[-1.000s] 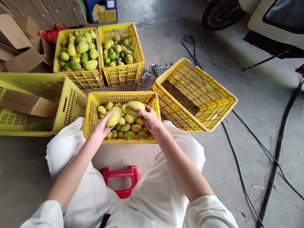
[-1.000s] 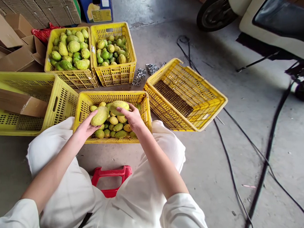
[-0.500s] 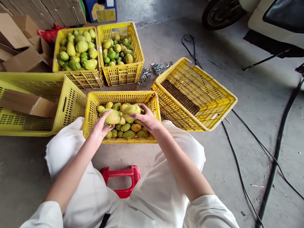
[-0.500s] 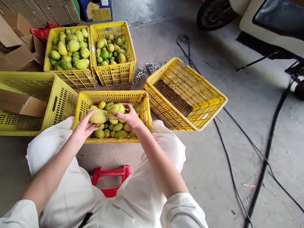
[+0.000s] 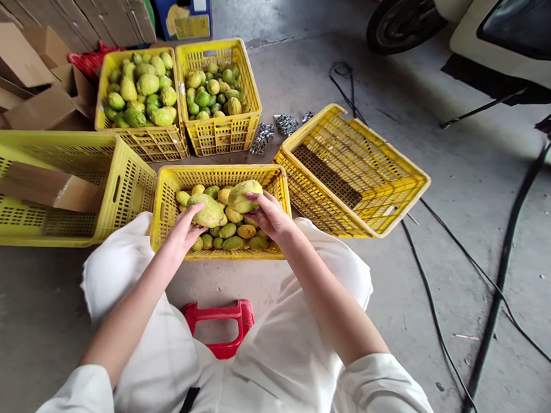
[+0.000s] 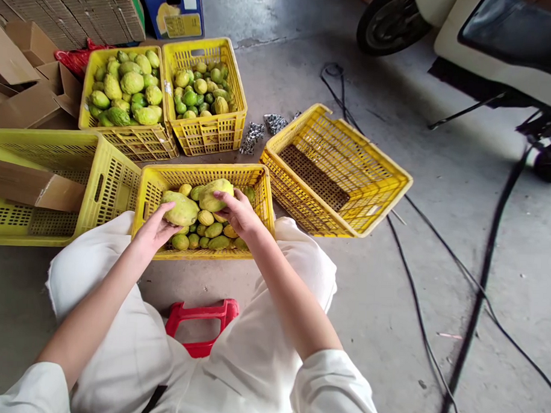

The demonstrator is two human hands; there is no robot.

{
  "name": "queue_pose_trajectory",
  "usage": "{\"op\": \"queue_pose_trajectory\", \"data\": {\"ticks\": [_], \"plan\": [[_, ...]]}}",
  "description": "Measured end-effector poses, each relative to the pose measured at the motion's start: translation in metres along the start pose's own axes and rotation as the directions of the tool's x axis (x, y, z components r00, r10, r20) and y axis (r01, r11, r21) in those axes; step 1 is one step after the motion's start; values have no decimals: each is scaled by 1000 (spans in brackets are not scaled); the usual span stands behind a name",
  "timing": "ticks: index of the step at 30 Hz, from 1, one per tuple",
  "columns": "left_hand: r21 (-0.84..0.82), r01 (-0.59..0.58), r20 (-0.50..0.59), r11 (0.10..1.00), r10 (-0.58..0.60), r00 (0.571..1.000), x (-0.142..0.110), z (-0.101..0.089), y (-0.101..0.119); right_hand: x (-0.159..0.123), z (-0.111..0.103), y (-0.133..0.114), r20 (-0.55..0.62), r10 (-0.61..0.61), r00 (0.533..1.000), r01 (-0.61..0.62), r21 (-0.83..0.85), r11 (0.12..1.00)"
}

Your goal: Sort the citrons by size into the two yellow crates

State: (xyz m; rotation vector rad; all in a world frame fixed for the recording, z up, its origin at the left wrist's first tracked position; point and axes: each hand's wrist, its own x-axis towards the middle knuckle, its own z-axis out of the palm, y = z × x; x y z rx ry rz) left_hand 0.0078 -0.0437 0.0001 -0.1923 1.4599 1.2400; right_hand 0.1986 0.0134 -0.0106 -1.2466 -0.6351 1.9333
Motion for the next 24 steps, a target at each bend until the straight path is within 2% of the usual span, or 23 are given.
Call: {"op": "queue_pose_trajectory", "data": {"ticks": [7,10,17,21,24], "plan": [[-44,-67,74,997,71,995,-1,1,-1,2,0,-1,-73,-73,995,74,11,997],[-24,-38,56,999,40,998,0,2,0,3,-1,-1,-100,-63,993,66,24,998],[0,99,14,995,-98,995,0,1,-1,8,-6,1,-60,-6,998,12,95,995],[21,100,0,995,-100,995,0,0,0,8,-6,-1,-17,48,999,-45,139,989],[17,87,39,996,-88,995,1,-2,0,6,-5,-1,6,2,1000,-3,120,993]]}}
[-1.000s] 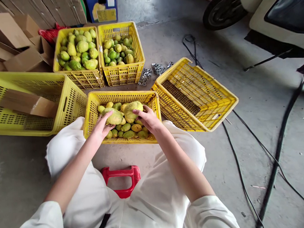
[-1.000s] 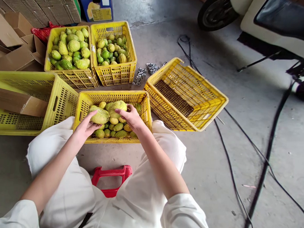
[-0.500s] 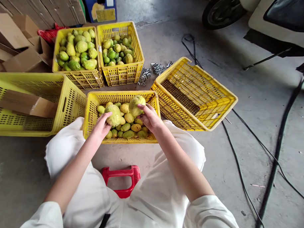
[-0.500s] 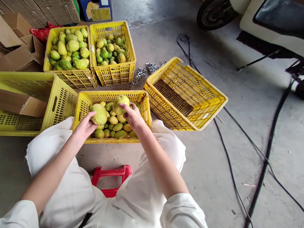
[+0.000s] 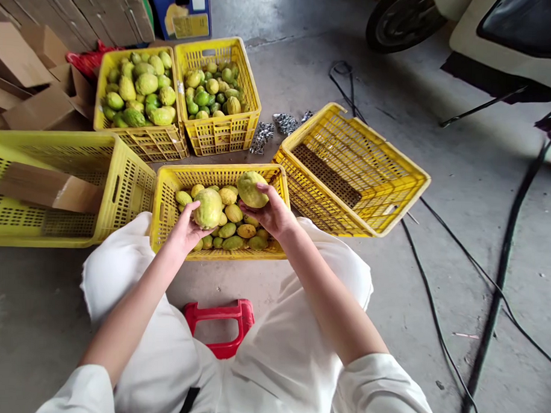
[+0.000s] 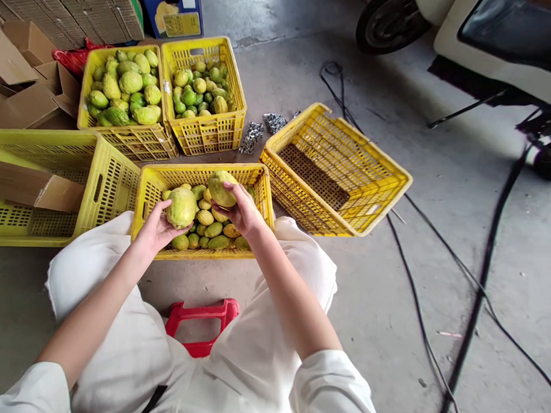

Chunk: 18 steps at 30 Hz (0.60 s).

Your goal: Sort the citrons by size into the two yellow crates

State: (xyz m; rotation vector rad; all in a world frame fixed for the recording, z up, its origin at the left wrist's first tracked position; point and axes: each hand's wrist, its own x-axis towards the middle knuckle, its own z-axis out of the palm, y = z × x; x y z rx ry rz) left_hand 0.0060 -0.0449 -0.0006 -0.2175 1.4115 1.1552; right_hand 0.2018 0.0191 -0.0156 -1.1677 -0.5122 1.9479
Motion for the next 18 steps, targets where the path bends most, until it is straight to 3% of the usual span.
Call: {"op": "queue_pose_trajectory", "data": {"ticks": [4,14,18], "plan": [[-21,-4,29,1000,5,1000,0,-1,0,0,-1,3,-50,-88,995,86,-52,995],[11,4,66,1000,-5,998,-4,2,-3,1,0,2,-94,-128,987,122,-67,990],[25,-54,62,998,53,997,-2,1,-4,3,-2,2,-98,-106,990,103,-29,994]]}}
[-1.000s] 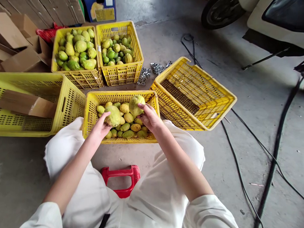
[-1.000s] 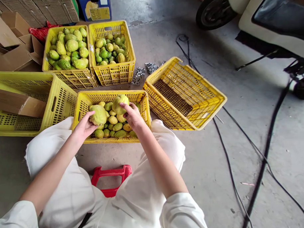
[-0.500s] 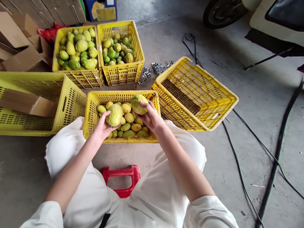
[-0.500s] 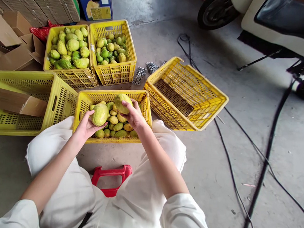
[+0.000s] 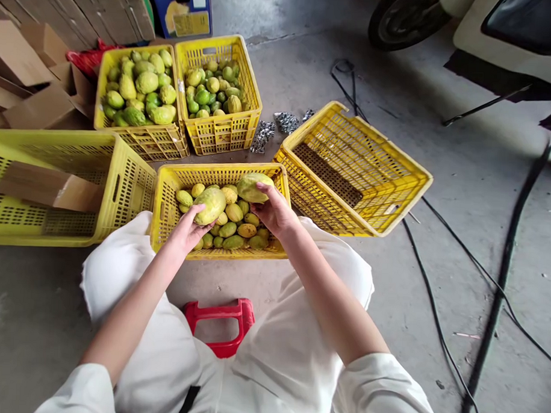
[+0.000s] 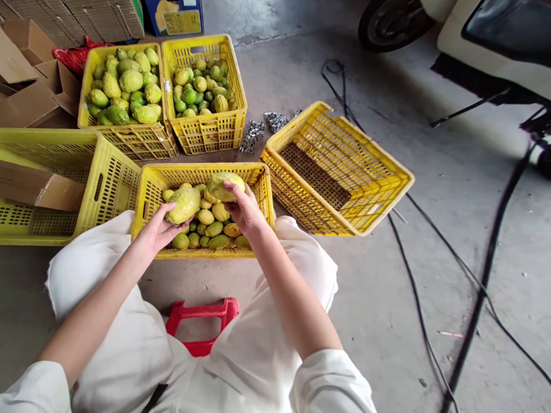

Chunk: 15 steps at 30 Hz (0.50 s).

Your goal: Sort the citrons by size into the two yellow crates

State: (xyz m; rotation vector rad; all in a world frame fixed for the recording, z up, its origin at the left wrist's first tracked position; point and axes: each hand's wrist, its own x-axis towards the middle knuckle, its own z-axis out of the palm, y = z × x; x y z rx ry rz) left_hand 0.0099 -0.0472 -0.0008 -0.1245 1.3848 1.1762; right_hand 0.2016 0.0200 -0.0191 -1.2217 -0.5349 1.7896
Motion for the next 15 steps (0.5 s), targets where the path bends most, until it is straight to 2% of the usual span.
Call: {"op": "queue_pose_trajectory", "data": {"ticks": [5,10,13,15], "plan": [[-12,-66,71,998,66,995,1,-1,-2,-2,2,-2,53,7,999,-8,13,1000],[-32,-129,150,991,132,980,4,-5,-4,-2,2,-3,137,-49,989,48,10,999],[-34,-182,213,983,185,959,8,-10,-5,-1,-2,-4,129,-86,988,87,-2,996],[-47,-198,216,979,203,955,11,-13,-4,-1,-4,-5,123,-100,987,102,-10,995]]}}
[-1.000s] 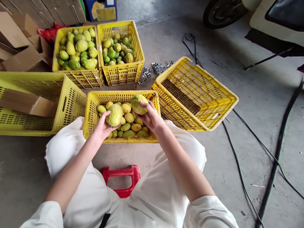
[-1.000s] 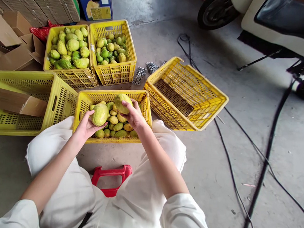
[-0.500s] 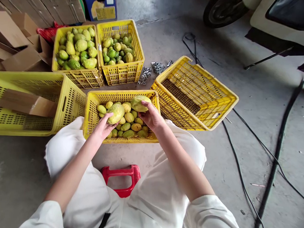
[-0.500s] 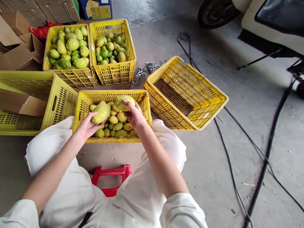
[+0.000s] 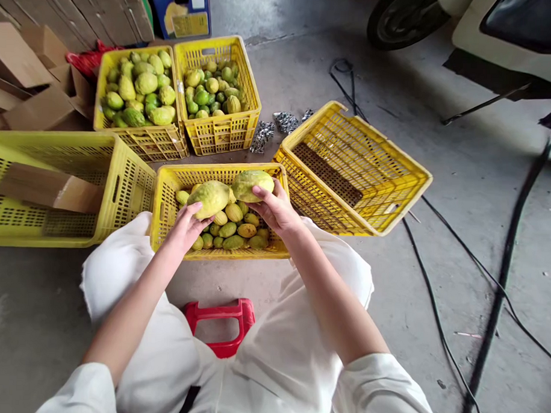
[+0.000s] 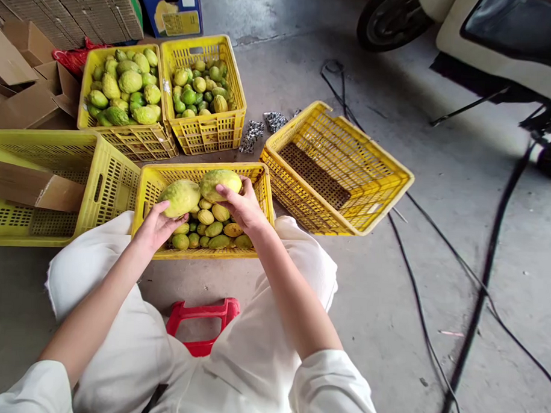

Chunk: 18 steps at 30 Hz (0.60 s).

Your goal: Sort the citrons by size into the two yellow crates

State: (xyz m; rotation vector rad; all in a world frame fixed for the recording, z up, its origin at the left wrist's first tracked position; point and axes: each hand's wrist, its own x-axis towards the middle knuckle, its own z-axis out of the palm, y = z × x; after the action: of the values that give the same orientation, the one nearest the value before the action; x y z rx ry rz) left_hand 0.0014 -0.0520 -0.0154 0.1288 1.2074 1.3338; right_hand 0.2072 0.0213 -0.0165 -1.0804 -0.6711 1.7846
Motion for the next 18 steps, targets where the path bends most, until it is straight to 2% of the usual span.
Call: {"op": "queue_pose_trajectory", "data": {"ticks": [10,18], "plan": [[-65,-32,-87,997,26,996,2,0,3,-11,7,-8,104,47,993,-40,-72,997],[-96,20,-119,995,-31,992,0,5,5,-6,6,2,64,27,998,-25,-28,999]]}}
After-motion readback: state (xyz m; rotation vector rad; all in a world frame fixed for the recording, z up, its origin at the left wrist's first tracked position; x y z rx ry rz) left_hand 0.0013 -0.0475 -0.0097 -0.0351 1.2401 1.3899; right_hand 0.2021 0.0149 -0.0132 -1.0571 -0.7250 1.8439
